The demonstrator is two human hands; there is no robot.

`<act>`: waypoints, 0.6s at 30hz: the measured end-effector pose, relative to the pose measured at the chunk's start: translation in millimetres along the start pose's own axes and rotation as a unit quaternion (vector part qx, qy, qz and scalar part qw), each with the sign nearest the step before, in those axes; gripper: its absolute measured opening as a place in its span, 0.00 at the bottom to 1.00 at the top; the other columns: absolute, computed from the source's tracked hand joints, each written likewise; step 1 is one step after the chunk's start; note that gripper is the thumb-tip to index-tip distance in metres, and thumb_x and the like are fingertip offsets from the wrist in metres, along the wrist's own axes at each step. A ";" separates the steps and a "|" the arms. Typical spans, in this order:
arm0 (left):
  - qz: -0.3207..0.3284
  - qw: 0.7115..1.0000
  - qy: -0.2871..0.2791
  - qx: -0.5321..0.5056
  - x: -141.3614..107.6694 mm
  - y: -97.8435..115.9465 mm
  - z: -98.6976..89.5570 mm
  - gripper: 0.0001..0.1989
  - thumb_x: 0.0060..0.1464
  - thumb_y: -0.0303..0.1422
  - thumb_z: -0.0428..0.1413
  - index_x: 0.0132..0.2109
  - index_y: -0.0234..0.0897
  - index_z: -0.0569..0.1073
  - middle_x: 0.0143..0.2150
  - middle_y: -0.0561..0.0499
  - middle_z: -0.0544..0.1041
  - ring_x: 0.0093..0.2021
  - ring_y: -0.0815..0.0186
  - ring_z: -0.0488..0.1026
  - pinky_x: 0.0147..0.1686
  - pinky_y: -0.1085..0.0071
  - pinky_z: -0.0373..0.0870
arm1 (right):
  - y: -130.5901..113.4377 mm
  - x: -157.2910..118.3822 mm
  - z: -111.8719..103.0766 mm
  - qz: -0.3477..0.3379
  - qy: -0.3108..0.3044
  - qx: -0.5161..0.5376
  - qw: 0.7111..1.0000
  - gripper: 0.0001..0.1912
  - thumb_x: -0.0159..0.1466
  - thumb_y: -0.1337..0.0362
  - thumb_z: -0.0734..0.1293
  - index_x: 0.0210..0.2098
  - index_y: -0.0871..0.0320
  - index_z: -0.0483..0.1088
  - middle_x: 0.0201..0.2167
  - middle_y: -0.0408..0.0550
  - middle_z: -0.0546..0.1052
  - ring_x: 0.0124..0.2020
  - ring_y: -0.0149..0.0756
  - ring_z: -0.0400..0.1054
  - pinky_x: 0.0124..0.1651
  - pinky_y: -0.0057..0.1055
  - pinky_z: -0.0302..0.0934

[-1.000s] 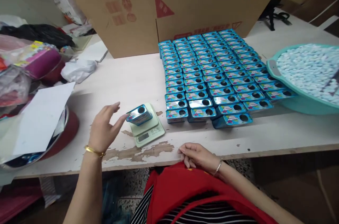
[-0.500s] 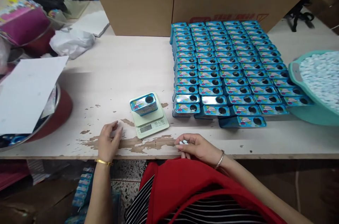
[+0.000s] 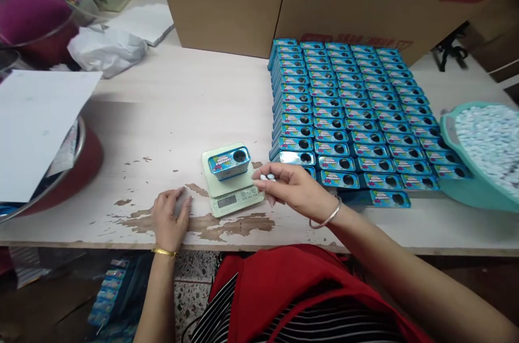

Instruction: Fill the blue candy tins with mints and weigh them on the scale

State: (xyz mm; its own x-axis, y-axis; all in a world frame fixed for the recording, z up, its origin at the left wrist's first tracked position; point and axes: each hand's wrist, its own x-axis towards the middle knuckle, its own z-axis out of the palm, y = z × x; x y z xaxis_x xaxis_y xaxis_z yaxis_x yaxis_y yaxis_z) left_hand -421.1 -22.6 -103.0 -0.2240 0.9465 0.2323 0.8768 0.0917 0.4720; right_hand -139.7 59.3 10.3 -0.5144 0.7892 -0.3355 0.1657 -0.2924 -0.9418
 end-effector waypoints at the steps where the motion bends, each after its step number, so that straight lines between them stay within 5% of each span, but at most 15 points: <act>1: 0.002 1.000 0.002 0.000 0.0 -0.3 -0.1 0.16 0.57 0.41 0.50 0.47 0.37 0.71 0.42 0.46 0.71 0.44 0.61 0.69 0.47 0.61 0.66 | -9.6 7.1 0.1 -0.030 0.013 -0.040 0.999 0.14 0.60 0.57 0.66 0.39 0.62 0.68 0.20 0.37 0.66 0.20 0.23 0.60 0.25 0.23 0.54; 3: 0.006 1.000 0.006 0.001 -0.1 -1.4 -0.3 0.16 0.57 0.41 0.50 0.47 0.38 0.71 0.42 0.46 0.71 0.44 0.61 0.69 0.47 0.61 0.66 | -28.3 20.9 0.9 -0.088 0.040 -0.152 0.984 0.09 0.62 0.62 0.65 0.38 0.62 0.69 0.22 0.38 0.66 0.22 0.23 0.60 0.29 0.24 0.54; 8: 0.024 1.000 0.009 -0.004 0.3 -7.0 0.9 0.16 0.58 0.40 0.50 0.48 0.37 0.71 0.42 0.46 0.71 0.44 0.61 0.69 0.46 0.61 0.66 | -53.8 42.8 6.7 -0.160 0.055 -0.417 0.893 0.05 0.61 0.73 0.65 0.36 0.64 0.71 0.32 0.46 0.70 0.34 0.29 0.61 0.40 0.28 0.54; 14: 0.027 1.000 0.013 -0.007 1.4 -10.3 2.3 0.15 0.57 0.40 0.50 0.48 0.37 0.71 0.42 0.46 0.72 0.44 0.61 0.69 0.46 0.61 0.66 | -52.8 44.8 15.7 -0.147 0.025 -0.465 0.873 0.07 0.62 0.74 0.62 0.39 0.64 0.70 0.41 0.51 0.69 0.41 0.33 0.63 0.45 0.29 0.56; 18: 0.027 0.999 0.014 -0.027 1.3 -8.4 0.8 0.15 0.57 0.39 0.50 0.47 0.37 0.72 0.41 0.46 0.71 0.43 0.61 0.69 0.46 0.61 0.66 | -55.2 36.3 4.7 -0.212 0.050 -0.439 0.871 0.08 0.63 0.73 0.62 0.41 0.63 0.70 0.42 0.51 0.69 0.42 0.33 0.64 0.45 0.31 0.59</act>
State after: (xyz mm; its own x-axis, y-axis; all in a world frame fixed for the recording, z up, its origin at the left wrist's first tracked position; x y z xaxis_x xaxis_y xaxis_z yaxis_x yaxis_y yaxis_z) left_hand -428.4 -21.8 -107.4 -0.1897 0.9404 0.2824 0.8643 0.0234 0.5024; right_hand -171.4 101.6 50.2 -0.6185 0.7809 0.0880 0.5808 0.5297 -0.6181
